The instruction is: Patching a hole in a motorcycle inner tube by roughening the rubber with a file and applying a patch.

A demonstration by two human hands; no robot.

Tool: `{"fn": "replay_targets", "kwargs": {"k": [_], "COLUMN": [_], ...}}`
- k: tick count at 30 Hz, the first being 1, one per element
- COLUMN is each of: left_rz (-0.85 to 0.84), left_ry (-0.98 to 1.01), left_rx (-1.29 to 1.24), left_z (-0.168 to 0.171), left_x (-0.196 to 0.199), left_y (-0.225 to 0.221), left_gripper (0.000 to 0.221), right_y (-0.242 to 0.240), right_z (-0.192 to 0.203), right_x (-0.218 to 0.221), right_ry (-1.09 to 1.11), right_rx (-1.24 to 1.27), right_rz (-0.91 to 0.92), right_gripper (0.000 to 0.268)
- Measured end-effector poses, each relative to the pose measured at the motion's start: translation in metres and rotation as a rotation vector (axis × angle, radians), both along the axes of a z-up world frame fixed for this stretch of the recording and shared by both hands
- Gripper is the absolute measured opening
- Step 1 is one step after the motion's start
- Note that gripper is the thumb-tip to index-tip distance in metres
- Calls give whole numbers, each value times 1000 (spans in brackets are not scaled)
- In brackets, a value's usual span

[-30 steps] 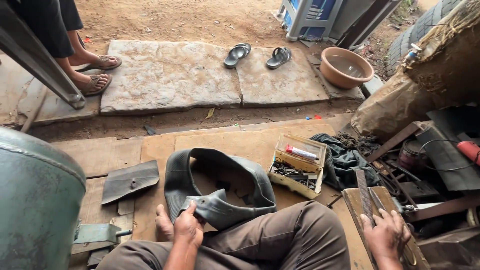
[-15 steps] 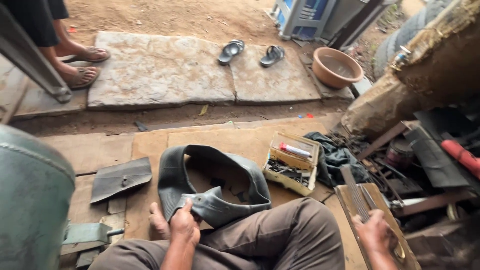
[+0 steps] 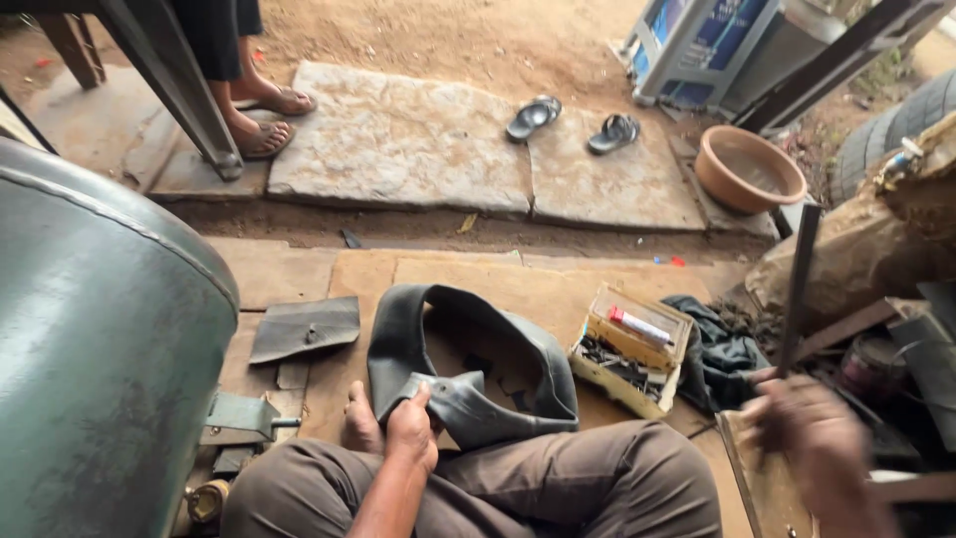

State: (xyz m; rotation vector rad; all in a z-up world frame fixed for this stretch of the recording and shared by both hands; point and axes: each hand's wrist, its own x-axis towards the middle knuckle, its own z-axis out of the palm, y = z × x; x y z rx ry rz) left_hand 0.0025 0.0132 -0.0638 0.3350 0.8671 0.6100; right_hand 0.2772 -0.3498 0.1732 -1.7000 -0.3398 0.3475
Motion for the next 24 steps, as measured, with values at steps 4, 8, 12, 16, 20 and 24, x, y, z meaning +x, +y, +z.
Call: {"fn": "replay_targets", "kwargs": {"k": [4, 8, 12, 16, 20, 24], "left_rz": [31, 41, 44, 82, 94, 51], "left_ry": [19, 30, 57, -15, -50, -32], "left_rx": [-54, -17, -110, -41, -76, -142], "left_z": [-14, -14, -10, -26, 4, -3], "left_x": [7, 1, 6, 8, -4, -1], "left_y": [-3, -4, -5, -11, -14, -14], "left_gripper": [26, 25, 24, 26, 25, 23], "right_y": [35, 74, 98, 137, 140, 137], "right_z": [-89, -168, -195, -99, -127, -167], "right_x": [-43, -102, -130, -171, -194, -195], "right_ry": [179, 524, 607, 524, 688, 705], "right_rx": [92, -175, -137, -131, -30, -312], "right_rz": [232, 130, 384, 373, 300, 217], "right_gripper": [32, 25, 39, 39, 41, 43]}}
